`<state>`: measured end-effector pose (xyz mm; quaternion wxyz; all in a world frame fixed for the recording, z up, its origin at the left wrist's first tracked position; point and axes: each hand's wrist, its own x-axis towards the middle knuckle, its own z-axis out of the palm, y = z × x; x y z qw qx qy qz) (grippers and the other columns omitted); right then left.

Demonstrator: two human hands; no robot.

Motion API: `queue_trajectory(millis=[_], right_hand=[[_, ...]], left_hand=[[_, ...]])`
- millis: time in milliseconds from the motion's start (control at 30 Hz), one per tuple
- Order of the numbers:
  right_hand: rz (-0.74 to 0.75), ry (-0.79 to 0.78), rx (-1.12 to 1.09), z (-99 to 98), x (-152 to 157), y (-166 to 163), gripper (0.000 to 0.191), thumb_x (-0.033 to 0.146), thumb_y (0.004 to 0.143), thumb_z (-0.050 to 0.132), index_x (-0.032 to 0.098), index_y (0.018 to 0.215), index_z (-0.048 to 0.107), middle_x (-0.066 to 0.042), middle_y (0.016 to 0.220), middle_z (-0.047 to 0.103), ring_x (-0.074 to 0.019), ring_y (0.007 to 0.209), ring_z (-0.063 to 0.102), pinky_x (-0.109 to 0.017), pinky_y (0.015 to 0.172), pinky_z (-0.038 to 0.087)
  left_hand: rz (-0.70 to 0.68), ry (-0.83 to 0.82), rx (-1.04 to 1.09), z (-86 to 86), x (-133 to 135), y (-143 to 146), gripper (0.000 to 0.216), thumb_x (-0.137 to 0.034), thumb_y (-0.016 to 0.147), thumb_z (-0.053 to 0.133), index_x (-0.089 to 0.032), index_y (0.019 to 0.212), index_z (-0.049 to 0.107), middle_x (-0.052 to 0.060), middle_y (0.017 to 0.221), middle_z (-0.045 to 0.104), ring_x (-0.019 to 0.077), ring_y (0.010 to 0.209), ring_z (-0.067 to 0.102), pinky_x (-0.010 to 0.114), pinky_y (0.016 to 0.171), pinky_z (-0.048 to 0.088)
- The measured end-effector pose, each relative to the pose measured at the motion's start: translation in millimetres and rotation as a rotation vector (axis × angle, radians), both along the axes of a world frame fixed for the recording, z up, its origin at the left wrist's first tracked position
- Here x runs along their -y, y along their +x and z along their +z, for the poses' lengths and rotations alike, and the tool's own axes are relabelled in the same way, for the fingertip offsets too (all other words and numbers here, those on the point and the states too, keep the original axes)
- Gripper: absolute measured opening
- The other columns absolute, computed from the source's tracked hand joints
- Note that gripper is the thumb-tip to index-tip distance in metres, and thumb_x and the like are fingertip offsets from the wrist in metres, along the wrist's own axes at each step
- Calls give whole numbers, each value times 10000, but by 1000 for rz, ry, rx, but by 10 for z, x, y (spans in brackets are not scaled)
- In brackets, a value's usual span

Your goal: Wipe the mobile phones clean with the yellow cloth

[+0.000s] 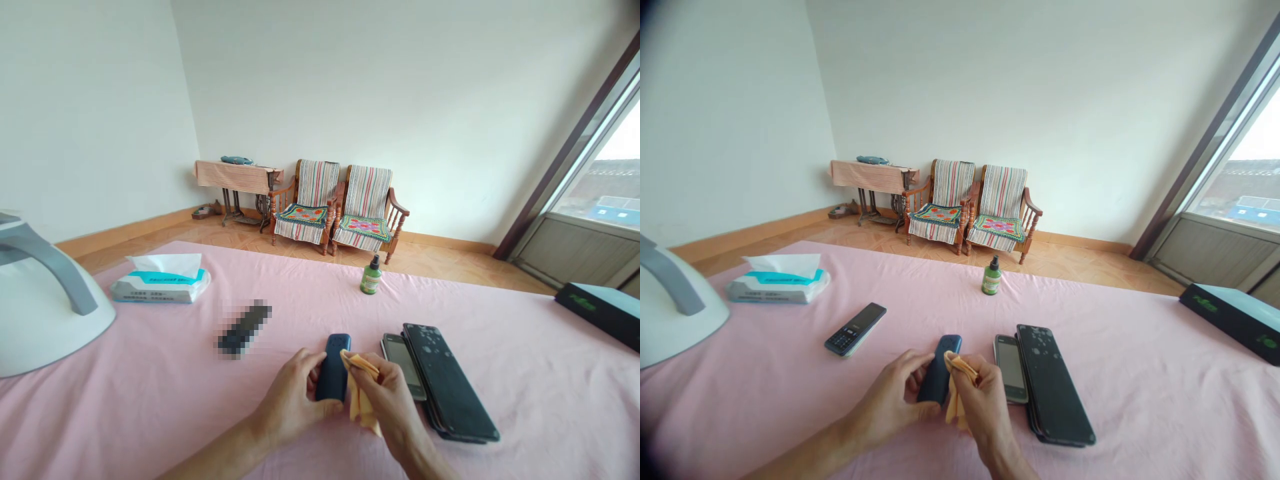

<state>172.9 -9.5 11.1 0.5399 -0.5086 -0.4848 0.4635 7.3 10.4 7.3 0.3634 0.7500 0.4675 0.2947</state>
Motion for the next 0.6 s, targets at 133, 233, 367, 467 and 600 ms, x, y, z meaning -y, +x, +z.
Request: queue_trajectory(millis=[133, 233, 367, 467, 600], right_hand=[[11, -12, -148, 56, 51, -90, 340, 475, 675, 730, 155, 789, 749, -36, 678, 624, -157, 615, 538, -244, 541, 426], [16, 58, -78, 31, 64, -135, 321, 469, 699, 712, 172, 814, 760, -60, 743, 656, -195, 707, 585, -275, 630, 463], [-101, 193, 120, -82, -5, -42, 279, 429, 760, 664, 181, 844, 760, -48, 711, 611, -205, 747, 585, -285, 666, 463], [-168, 249, 239, -171, -76, 75, 271, 390, 812, 616, 181, 926, 745, -44, 724, 584, -202, 754, 574, -284, 654, 465], [-168, 268, 285, -242, -71, 75, 252, 343, 845, 572, 190, 966, 731, -45, 768, 576, -172, 671, 557, -260, 570, 456]], left_hand=[[-32, 56, 34, 55, 21, 17, 515, -287, 639, 780, -226, 1118, 598, 22, 952, 618, 193, 814, 590, 256, 671, 484], [-1, 149, -15, 84, 22, 10, 197, -262, 790, 622, -214, 980, 635, 20, 866, 623, 189, 787, 594, 266, 694, 479], [-1, 214, -81, 84, 27, -21, 187, -259, 880, 478, -213, 928, 653, 28, 784, 612, 190, 751, 594, 269, 700, 475], [-35, 259, -141, 59, 54, -20, 193, -203, 869, 463, -214, 930, 645, 29, 787, 591, 183, 744, 590, 258, 699, 470], [-85, 296, -199, 20, 83, 1, 219, -113, 825, 463, -213, 952, 611, 25, 815, 560, 172, 738, 591, 241, 675, 456]])
